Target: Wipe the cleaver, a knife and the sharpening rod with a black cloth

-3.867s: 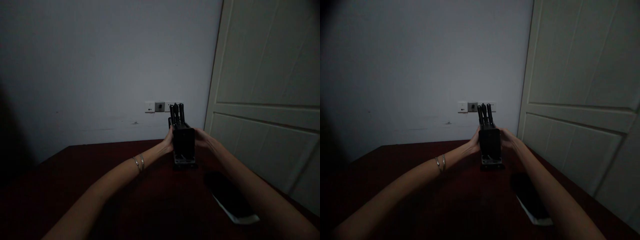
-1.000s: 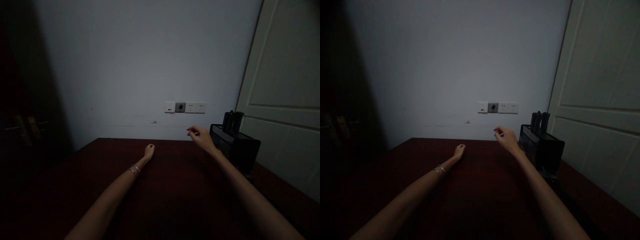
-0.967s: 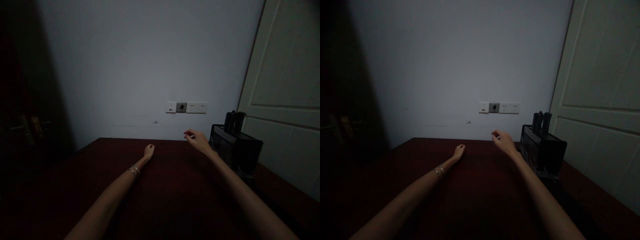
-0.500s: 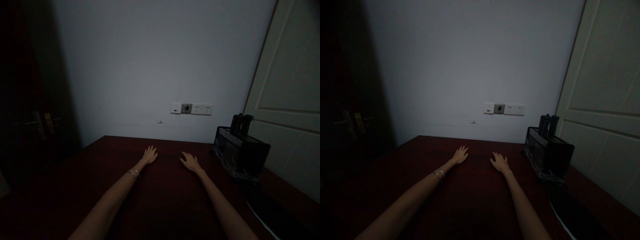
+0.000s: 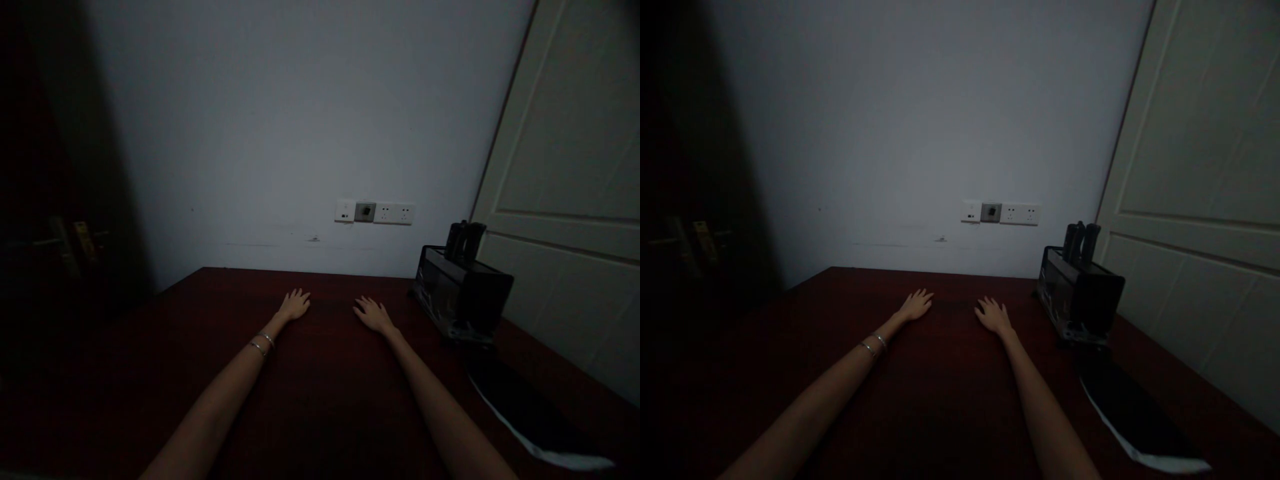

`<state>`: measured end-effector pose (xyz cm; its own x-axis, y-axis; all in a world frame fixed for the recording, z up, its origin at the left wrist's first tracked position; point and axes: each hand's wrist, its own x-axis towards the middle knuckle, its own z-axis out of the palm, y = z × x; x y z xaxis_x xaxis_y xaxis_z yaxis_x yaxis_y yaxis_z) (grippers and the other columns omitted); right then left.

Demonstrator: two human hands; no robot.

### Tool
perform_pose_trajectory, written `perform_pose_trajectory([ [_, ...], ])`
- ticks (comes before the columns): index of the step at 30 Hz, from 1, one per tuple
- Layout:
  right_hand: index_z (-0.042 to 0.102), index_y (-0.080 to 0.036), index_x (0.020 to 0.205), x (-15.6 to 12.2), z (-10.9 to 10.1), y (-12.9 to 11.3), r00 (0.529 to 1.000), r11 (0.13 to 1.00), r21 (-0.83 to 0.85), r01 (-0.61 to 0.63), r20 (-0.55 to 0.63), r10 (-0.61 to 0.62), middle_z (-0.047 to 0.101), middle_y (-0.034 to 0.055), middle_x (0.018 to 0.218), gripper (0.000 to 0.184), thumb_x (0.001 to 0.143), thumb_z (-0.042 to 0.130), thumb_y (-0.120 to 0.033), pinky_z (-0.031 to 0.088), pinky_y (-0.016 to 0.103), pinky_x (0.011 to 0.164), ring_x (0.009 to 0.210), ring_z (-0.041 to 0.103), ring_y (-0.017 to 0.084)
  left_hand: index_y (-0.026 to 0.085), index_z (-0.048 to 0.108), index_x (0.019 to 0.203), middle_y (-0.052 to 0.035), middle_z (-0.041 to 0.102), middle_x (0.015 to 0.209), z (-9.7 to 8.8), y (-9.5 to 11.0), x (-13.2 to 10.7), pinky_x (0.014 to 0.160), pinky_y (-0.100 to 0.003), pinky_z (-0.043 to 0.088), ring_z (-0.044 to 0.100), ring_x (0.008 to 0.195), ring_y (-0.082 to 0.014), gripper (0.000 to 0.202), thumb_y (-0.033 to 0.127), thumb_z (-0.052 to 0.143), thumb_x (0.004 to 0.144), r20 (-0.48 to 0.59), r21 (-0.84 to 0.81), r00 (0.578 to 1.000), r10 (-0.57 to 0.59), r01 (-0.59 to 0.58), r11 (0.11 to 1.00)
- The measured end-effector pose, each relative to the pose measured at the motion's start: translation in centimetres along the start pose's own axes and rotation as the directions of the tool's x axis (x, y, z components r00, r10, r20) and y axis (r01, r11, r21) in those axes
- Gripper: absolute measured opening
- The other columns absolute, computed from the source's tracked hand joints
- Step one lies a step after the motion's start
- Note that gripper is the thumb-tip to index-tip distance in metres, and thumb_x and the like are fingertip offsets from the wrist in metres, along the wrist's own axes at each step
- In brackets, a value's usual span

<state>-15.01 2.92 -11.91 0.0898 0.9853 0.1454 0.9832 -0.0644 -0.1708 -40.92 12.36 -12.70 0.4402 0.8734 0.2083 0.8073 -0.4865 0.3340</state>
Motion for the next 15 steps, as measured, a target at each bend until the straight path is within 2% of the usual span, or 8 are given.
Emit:
perform_pose_trajectory([
  [10, 0.045, -0.02, 0.126, -0.15, -0.12, -0.08, 1.0, 1.0, -0.002, 0.011, -0.016, -0.011, 0.039, 0.0097, 0.137, 0.043, 0.086, 0.05, -0.036, 0.029, 0.056, 0.099, 0.122, 0.039, 0.029, 0.018, 0.047, 0.122, -0.01, 0.044, 0.13, -0.21, 0.12, -0.14, 0.095, -0.05, 0.037, 0.045, 0.115, -0.0256, 0.038, 0.033, 0.051, 0.087, -0.003, 0.011, 1.0, -0.002, 0.002, 1.0],
  [15, 0.044, -0.02, 0.127, -0.14, -0.19, -0.16, 1.0, 1.0, -0.004, 0.003, -0.005, -0.003, 0.037, 0.0096, 0.139, 0.044, 0.086, 0.05, -0.037, 0.027, 0.056, 0.1, 0.123, 0.037, 0.03, 0.018, 0.047, 0.122, -0.01, 0.044, 0.13, -0.35, 0.21, -0.19, 0.095, -0.05, 0.037, 0.045, 0.115, -0.0256, 0.038, 0.033, 0.051, 0.087, 0.001, 0.016, 1.0, -0.001, 0.001, 1.0],
])
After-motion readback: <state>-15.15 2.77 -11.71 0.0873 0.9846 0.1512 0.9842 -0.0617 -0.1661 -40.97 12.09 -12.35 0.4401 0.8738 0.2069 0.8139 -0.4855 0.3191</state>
